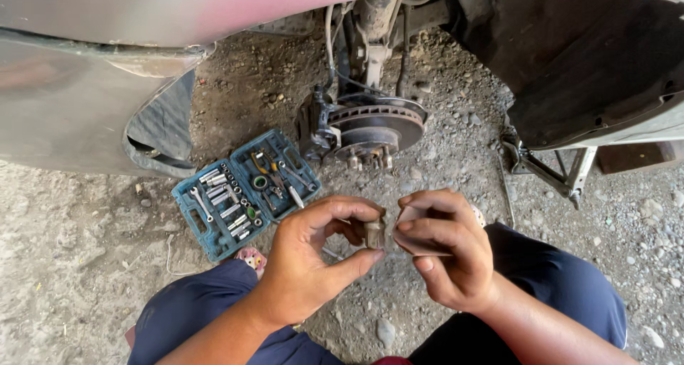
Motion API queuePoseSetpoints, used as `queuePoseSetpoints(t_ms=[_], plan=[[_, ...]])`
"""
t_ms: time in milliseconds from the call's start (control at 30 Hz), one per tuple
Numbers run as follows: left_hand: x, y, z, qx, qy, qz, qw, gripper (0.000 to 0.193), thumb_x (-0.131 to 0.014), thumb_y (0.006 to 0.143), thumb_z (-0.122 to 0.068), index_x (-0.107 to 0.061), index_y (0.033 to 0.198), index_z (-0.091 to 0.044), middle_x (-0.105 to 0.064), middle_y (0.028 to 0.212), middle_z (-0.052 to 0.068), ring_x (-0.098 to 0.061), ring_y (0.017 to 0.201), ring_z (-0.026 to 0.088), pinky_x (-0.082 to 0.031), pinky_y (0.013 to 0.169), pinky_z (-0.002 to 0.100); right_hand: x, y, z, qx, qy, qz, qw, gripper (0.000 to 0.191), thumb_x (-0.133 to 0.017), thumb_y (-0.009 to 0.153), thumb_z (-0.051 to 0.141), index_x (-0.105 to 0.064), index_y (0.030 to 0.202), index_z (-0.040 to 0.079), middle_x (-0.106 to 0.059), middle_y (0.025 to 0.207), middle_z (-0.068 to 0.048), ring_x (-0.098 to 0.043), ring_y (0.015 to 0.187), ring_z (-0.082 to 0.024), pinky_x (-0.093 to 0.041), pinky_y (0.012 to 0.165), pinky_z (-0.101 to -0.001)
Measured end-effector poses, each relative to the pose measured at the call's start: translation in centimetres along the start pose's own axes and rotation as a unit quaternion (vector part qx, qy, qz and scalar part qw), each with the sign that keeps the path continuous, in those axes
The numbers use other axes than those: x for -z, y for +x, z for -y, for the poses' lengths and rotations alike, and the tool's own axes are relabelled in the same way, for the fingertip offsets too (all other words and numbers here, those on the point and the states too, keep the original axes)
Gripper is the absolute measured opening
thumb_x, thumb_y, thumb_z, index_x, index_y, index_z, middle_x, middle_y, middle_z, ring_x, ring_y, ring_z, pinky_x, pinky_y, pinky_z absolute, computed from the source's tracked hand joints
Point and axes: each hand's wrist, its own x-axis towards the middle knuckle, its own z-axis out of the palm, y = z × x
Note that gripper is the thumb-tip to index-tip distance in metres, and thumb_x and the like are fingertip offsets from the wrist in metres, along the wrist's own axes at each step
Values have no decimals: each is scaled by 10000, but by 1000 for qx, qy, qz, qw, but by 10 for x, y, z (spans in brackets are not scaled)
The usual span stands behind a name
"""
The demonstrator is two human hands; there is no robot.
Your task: The person sits on the ground beside a car with the front wheel removed and repeatedly rubs a small cylindrical metal part with a rectangular abrasive block, turning the part to work different sides, with a socket set and brake disc visible nearby.
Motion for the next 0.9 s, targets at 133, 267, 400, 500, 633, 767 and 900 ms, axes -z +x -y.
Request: queuePoseSetpoints(t_ms=[133, 267, 400, 500, 633, 767, 900], plan=[[-1, -2, 0, 16, -47, 3, 999, 369, -792, 840, 75, -672, 1182, 10, -688, 1167, 70, -696, 1041, 133, -620, 925, 307, -2, 4, 1, 24, -43, 22, 999, 244, -678, 989, 189, -702, 1176, 33, -592, 1284, -195, -668, 1086, -276, -555, 911, -373], [1, -4, 2, 38, -50, 5, 998, 380, -789, 816, 83, -679, 1172, 12, -688, 1187, 70, -717, 959, 126, -631, 875, 293, -4, 5, 4, 31, -67, 22, 997, 256, -739, 910, 102, -749, 1162, 62, -610, 1264, -158, -660, 1070, -276, -548, 883, -357], [2, -6, 3, 41, -55, 11, 998, 347, -784, 832, 81, -668, 1152, 12, -701, 1171, 70, -723, 985, 121, -640, 887, 290, -3, 7, 4, 41, -68, 28, 996, 261, -762, 886, 96, -752, 1145, 63, -629, 1248, -163, -668, 1047, -268, -551, 872, -350], [2, -6, 3, 49, -47, 17, 998, 344, -785, 837, 73, -662, 1153, 13, -708, 1138, 73, -736, 984, 121, -646, 903, 283, -1, 11, 3, 50, -57, 32, 997, 259, -780, 868, 94, -736, 1118, 43, -654, 1254, -179, -698, 1018, -256, -564, 861, -359], [3, -6, 1, 63, -25, 5, 998, 362, -790, 824, 60, -675, 1163, 10, -711, 1124, 64, -739, 951, 111, -646, 864, 269, -1, 15, 5, 57, -64, 29, 996, 271, -812, 845, 89, -737, 1100, 40, -662, 1251, -177, -705, 1026, -273, -570, 870, -367], [4, -5, 0, 57, 9, -9, 998, 376, -792, 817, 60, -710, 1180, 8, -719, 1107, 66, -707, 964, 103, -652, 821, 264, -1, 14, 8, 45, -75, 25, 996, 296, -823, 826, 54, -745, 1112, 37, -670, 1173, -143, -697, 1015, -264, -576, 851, -342], [6, -3, 0, 77, 19, -15, 997, 392, -790, 800, 60, -723, 1182, 0, -715, 1089, 70, -708, 955, 105, -656, 804, 265, -2, 13, 7, 31, -82, 17, 996, 299, -818, 833, 19, -743, 1121, 35, -680, 1118, -118, -705, 1011, -240, -575, 842, -330]])
